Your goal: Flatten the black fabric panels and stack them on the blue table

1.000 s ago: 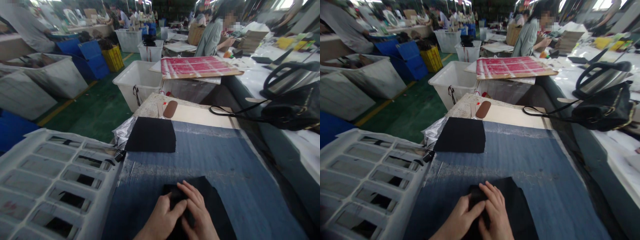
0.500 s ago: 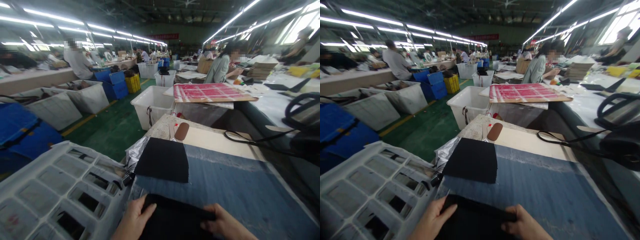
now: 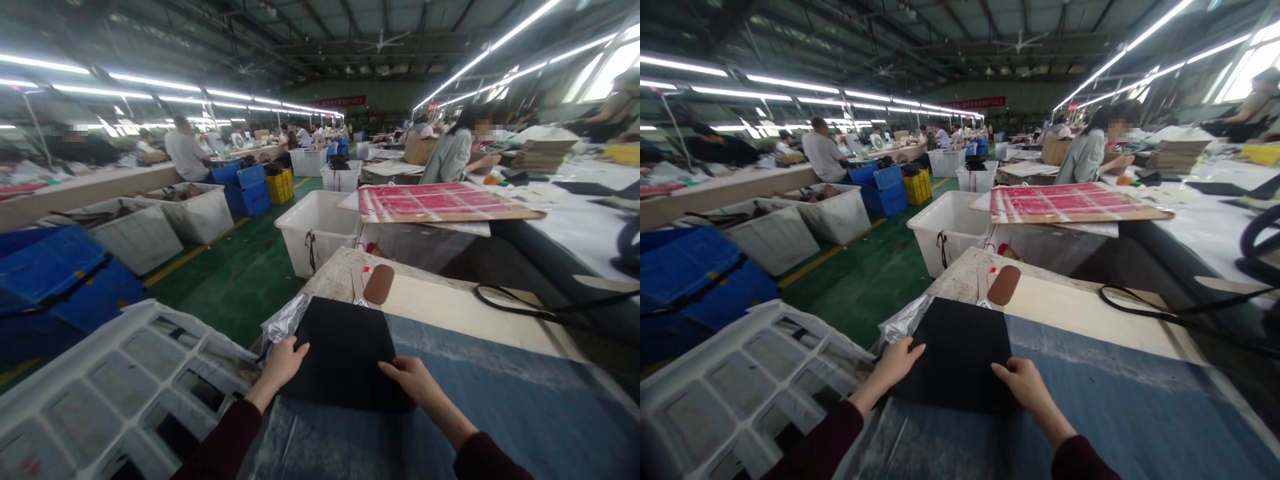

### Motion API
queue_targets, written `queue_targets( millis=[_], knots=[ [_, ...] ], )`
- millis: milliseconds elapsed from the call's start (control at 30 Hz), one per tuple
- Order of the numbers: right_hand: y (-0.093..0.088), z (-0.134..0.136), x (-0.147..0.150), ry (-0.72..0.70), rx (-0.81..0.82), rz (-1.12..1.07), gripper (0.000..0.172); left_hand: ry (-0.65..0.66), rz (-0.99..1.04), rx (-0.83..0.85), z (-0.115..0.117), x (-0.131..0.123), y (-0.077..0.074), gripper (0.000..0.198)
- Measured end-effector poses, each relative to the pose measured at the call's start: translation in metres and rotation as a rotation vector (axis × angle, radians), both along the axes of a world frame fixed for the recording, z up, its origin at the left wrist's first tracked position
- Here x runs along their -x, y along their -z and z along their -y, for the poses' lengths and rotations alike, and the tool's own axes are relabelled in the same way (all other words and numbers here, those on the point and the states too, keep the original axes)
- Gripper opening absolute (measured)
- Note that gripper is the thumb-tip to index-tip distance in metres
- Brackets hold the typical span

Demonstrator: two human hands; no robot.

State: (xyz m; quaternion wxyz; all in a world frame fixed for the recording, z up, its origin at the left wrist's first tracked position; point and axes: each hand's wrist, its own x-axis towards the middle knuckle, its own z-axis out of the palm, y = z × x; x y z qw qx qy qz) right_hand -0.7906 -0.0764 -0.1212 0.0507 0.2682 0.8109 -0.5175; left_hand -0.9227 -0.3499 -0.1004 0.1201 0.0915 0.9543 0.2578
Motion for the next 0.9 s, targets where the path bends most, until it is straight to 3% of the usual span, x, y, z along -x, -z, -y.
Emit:
queue_targets(
  millis=[100, 200, 900],
  knots=[
    [0.021, -0.003, -0.003, -0.009, -0.141, -0.084, 0.037, 0.011, -0.049, 0.036, 0.002, 0.008, 0.012, 0.023],
    [0.031, -0.003, -0.008, 0.028, -0.153, -0.105, 0.035, 0.0, -0.07, 0.056, 0.003, 0.013, 0.018, 0.028],
    [0.026, 0.002, -0.008, -0.019, -0.307, 0.01, 0.041, -0.083, -0.064, 0.009, 0.004, 0.026, 0.022, 0.034]
  ],
)
